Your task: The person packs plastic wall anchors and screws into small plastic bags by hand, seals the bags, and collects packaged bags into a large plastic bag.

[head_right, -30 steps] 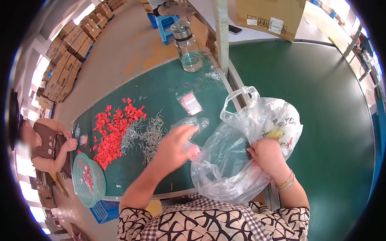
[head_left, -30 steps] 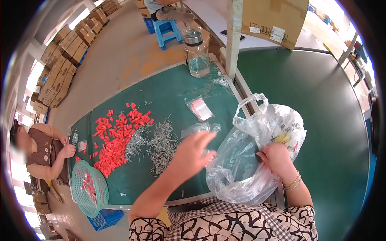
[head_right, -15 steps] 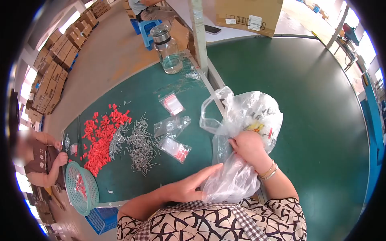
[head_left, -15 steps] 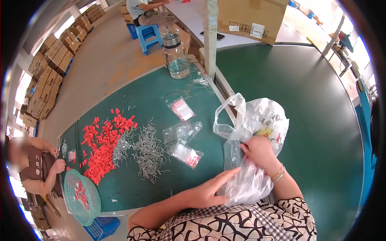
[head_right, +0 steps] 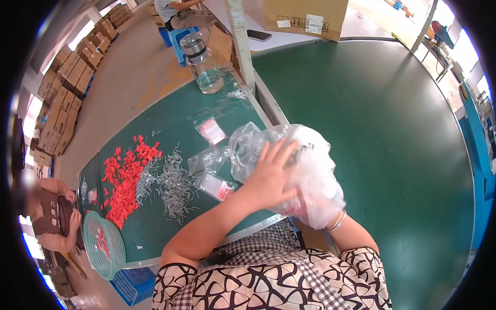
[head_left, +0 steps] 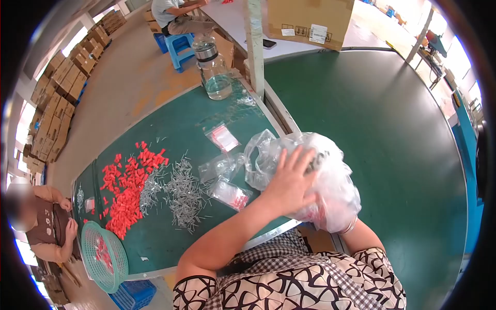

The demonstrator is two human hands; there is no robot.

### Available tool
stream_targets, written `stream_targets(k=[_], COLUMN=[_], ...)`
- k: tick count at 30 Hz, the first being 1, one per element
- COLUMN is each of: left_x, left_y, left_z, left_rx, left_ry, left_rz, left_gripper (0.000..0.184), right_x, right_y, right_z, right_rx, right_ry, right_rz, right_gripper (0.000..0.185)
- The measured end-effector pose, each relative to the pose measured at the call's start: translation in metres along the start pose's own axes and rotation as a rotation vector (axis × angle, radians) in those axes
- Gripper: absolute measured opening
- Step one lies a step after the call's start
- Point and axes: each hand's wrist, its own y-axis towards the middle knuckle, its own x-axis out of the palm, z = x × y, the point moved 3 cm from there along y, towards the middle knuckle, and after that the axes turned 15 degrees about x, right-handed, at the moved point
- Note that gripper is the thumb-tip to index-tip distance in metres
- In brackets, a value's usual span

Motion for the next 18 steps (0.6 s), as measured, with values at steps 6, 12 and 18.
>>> stream_targets(k=[6, 12, 18], left_x=[0.037, 0.051, 0.060], left_y=[-0.002, -0.005, -0.005], left_z=[-0.040, -0.035, -0.032], left_rx=[-0.171, -0.148, -0.203], left_ry=[-0.035, 0.112, 0.041], left_rz=[0.036, -0.031, 0.058], left_gripper=[0.031, 0.027, 0.026], right_x=[-0.032, -0.097, -0.048], right_y=[-0.015, -0.051, -0.014], right_z=[0.003, -0.030, -0.013], right_rx=[0.005, 0.391, 0.346], right_ry=[0.159, 0.091, -0.358], right_rz=[-0.098, 0.392, 0.323], right_gripper=[0.028, 0.051, 0.084])
